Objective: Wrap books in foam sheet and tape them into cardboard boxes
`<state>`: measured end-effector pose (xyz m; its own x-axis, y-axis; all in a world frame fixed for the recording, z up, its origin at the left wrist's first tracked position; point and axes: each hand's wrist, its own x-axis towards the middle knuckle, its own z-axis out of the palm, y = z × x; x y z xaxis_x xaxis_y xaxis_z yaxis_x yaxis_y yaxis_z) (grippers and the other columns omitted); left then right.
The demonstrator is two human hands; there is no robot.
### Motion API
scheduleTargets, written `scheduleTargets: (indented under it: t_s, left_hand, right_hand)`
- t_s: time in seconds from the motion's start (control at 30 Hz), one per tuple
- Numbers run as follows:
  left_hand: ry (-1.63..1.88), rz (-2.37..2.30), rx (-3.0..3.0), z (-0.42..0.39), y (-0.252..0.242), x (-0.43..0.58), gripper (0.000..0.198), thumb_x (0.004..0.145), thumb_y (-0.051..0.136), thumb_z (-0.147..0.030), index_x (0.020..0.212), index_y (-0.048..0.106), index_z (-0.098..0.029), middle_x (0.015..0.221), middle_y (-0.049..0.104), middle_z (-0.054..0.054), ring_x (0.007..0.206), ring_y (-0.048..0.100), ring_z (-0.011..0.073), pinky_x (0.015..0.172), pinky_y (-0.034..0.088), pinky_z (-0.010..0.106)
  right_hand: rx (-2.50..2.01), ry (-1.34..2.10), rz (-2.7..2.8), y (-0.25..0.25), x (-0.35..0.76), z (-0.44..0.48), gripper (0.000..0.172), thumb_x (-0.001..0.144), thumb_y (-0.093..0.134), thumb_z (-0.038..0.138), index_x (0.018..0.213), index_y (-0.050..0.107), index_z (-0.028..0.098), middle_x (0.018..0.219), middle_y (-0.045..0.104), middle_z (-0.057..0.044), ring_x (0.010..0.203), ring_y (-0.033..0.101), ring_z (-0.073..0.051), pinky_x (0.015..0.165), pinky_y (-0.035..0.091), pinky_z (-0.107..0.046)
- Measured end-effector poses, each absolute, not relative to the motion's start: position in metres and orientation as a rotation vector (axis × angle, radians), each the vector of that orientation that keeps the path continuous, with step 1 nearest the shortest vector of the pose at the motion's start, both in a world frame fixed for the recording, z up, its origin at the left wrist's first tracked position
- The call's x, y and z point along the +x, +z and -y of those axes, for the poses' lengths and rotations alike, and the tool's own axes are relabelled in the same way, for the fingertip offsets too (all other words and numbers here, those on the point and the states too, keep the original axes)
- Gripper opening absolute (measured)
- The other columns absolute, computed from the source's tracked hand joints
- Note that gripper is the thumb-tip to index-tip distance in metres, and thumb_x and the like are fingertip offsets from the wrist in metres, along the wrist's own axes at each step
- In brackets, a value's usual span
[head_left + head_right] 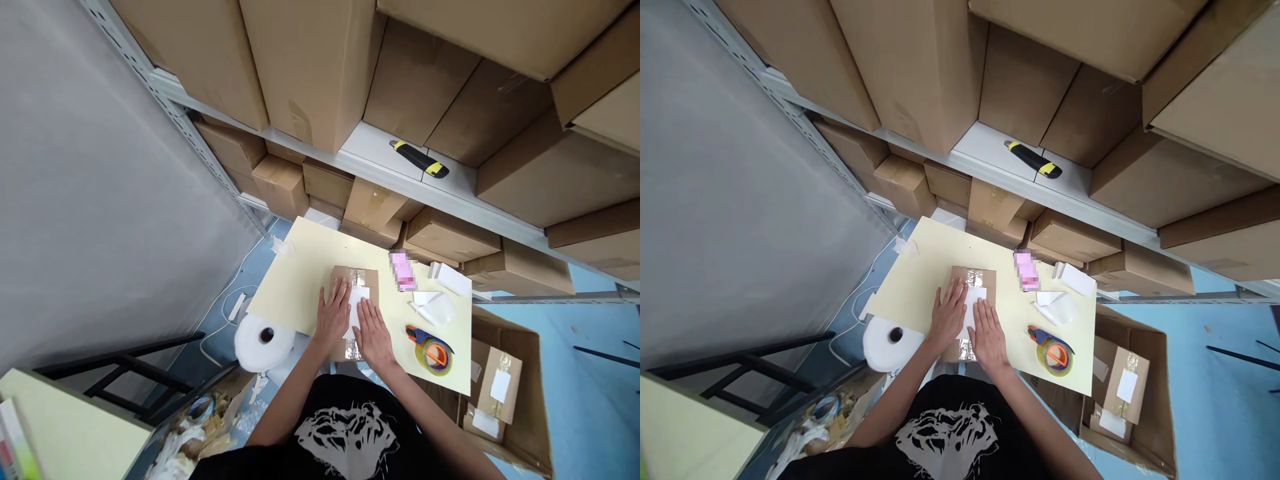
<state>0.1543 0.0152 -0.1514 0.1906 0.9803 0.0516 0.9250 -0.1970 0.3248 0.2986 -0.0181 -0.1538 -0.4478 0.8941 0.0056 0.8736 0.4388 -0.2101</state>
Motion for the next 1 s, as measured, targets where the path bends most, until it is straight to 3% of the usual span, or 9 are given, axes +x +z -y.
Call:
scheduleTargets:
  t_s: [0.17, 0.27, 0.37, 0.47, 0.57, 0.73, 1.0]
  left_hand:
    - [0.587, -1.917, 1.898, -0.009, -0.157, 0.146, 0.055, 0.095, 0.026, -0.027, 0.147, 0.018, -0.012, 0.154, 0.018, 0.013, 0.143, 0.010, 0.0260, 0.115, 0.015, 0.052]
    - [0.718, -1.879, 1.419, 0.014, -0.162, 0.135, 0.064, 0.095, 0.027, -0.042, 0.149, 0.009, -0.012, 0.155, 0.015, 0.015, 0.142, 0.017, 0.0248, 0.114, 0.025, 0.046]
    - [0.731, -1.701, 1.148, 0.042, -0.168, 0.131, 0.069, 0.092, 0.032, -0.053, 0.148, 0.016, -0.017, 0.154, 0.021, 0.011, 0.142, 0.020, 0.0240, 0.116, 0.020, 0.044]
    - [0.802, -1.545, 0.990, 0.059, -0.172, 0.135, 0.071, 0.089, 0.035, -0.057, 0.147, 0.018, -0.020, 0.155, 0.021, 0.007, 0.142, 0.020, 0.0227, 0.117, 0.020, 0.040]
    - [0.812, -1.502, 0.895, 0.064, -0.167, 0.142, 0.079, 0.087, 0.038, -0.061, 0.149, 0.009, -0.020, 0.156, 0.016, 0.007, 0.142, 0.018, 0.0224, 0.117, 0.020, 0.037]
    - [0.805, -1.385, 1.159, 0.078, -0.134, 0.165, 0.073, 0.089, 0.037, -0.057, 0.149, 0.008, -0.027, 0.157, 0.009, 0.000, 0.144, 0.010, 0.0201, 0.118, 0.013, 0.039]
    - [0.649, -0.771, 1.672, 0.082, -0.062, 0.303, 0.069, 0.093, 0.034, -0.045, 0.149, -0.003, -0.027, 0.158, -0.001, 0.002, 0.144, 0.002, 0.0239, 0.117, 0.014, 0.042]
  right_hand:
    - [-1.557, 0.610, 2.493, -0.144, 0.331, 0.071, 0.057, 0.097, 0.033, 0.028, 0.150, 0.012, 0.022, 0.155, 0.018, -0.005, 0.143, 0.016, -0.023, 0.115, 0.020, -0.047]
    - [-1.812, 0.903, 2.004, -0.141, 0.350, 0.074, 0.058, 0.096, 0.029, 0.041, 0.149, 0.016, 0.020, 0.155, 0.017, -0.007, 0.143, 0.016, -0.023, 0.115, 0.021, -0.047]
    - [-1.980, 1.234, 1.375, -0.141, 0.349, 0.055, 0.075, 0.089, 0.033, 0.059, 0.146, 0.025, 0.013, 0.152, 0.026, -0.014, 0.141, 0.022, -0.026, 0.115, 0.018, -0.047]
    - [-1.882, 1.429, 1.163, -0.141, 0.329, 0.040, 0.079, 0.081, 0.040, 0.069, 0.139, 0.041, 0.015, 0.143, 0.043, -0.014, 0.135, 0.036, -0.027, 0.113, 0.025, -0.043]
    - [-1.787, 1.417, 1.130, -0.136, 0.310, 0.042, 0.072, 0.082, 0.040, 0.069, 0.135, 0.044, 0.021, 0.133, 0.055, -0.009, 0.124, 0.050, -0.023, 0.106, 0.036, -0.039]
    - [-1.765, 1.289, 0.932, -0.118, 0.328, 0.077, 0.063, 0.084, 0.044, 0.064, 0.132, 0.044, 0.024, 0.131, 0.057, -0.007, 0.121, 0.052, -0.022, 0.102, 0.039, -0.036]
    - [-1.984, 0.576, 0.733, -0.058, 0.493, 0.137, 0.067, 0.082, 0.040, 0.067, 0.127, 0.053, 0.018, 0.120, 0.064, -0.010, 0.113, 0.057, -0.028, 0.092, 0.046, -0.036]
